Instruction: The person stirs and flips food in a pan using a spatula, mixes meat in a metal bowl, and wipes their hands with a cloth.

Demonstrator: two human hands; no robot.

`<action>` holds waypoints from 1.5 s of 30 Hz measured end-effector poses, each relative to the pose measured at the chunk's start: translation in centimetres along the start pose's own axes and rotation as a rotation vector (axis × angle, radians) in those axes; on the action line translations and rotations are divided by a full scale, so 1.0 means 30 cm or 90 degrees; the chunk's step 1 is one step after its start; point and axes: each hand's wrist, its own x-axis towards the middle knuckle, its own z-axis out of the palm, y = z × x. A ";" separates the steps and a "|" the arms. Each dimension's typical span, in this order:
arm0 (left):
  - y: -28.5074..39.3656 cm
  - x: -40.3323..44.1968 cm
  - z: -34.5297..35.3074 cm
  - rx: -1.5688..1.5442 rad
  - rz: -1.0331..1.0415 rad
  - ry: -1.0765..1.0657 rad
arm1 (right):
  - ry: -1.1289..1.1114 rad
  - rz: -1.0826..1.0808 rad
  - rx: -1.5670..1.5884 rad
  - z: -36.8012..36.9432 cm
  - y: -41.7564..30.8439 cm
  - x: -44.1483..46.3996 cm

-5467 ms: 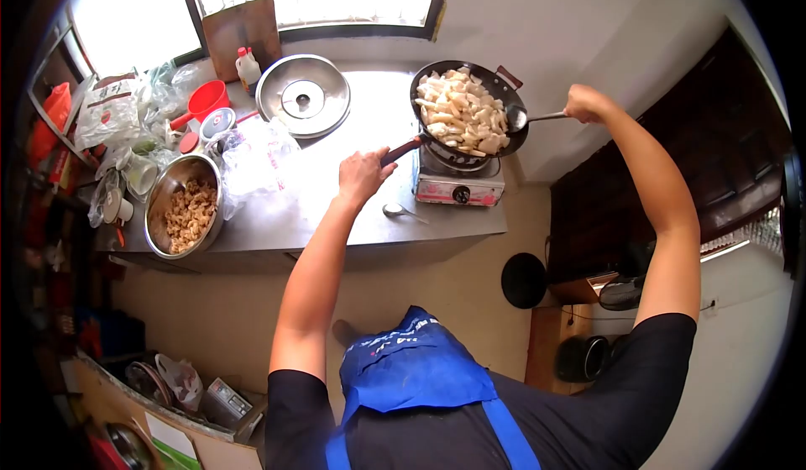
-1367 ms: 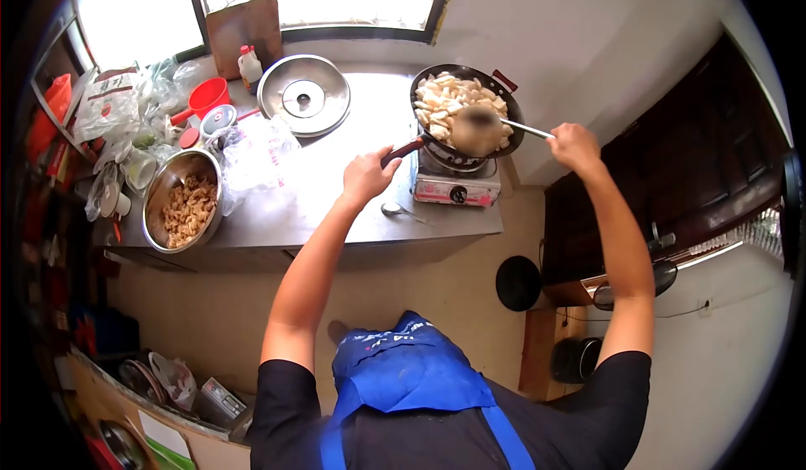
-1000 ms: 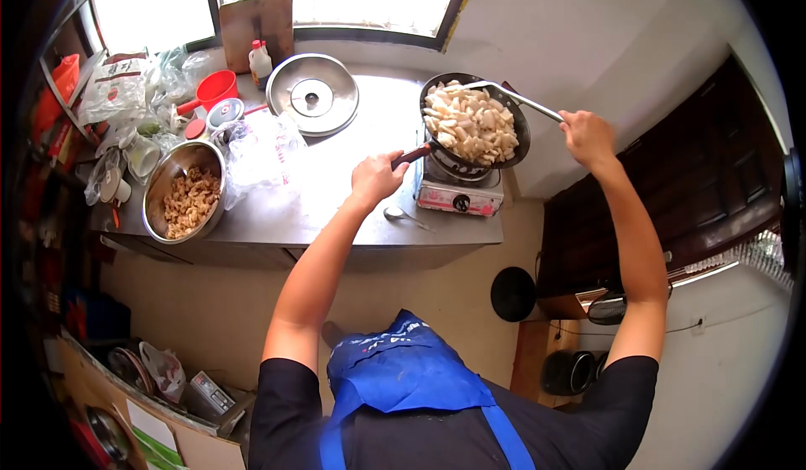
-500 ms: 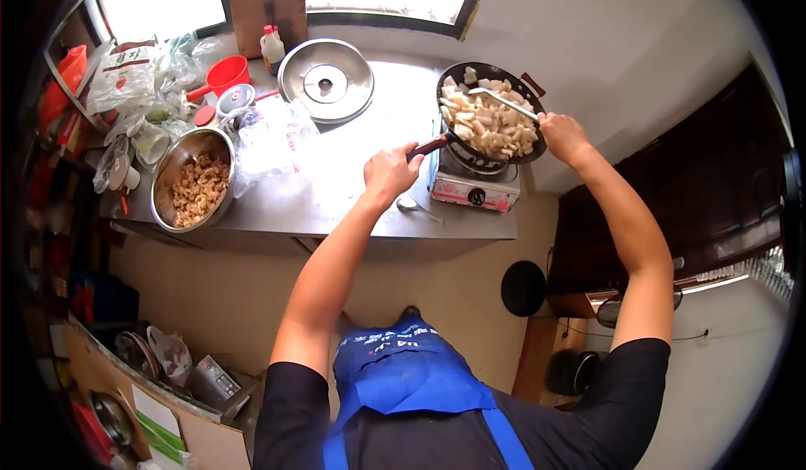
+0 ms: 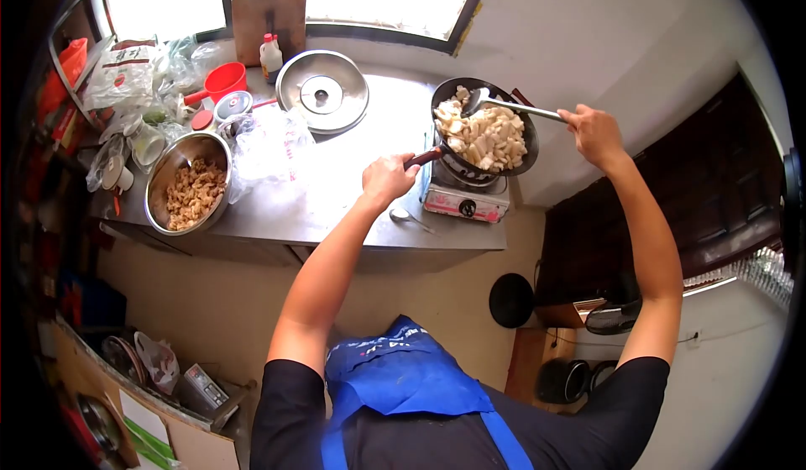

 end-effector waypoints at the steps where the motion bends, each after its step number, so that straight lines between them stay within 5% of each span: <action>1: -0.003 0.000 0.002 0.001 0.004 0.001 | 0.010 -0.048 -0.015 -0.025 -0.008 0.025; 8: 0.001 -0.001 -0.018 -0.012 0.000 -0.020 | 0.004 -0.241 -0.116 -0.103 -0.112 0.157; 17: 0.003 -0.001 -0.024 -0.043 0.002 -0.035 | -0.020 -0.291 -0.242 0.003 -0.322 0.285; 29: -0.014 0.007 -0.011 -0.031 0.029 -0.019 | -0.146 -0.188 -0.355 0.255 -0.513 0.451; 45: 0.009 -0.011 -0.008 -0.030 -0.024 -0.008 | -0.129 0.085 0.071 0.390 -0.150 0.131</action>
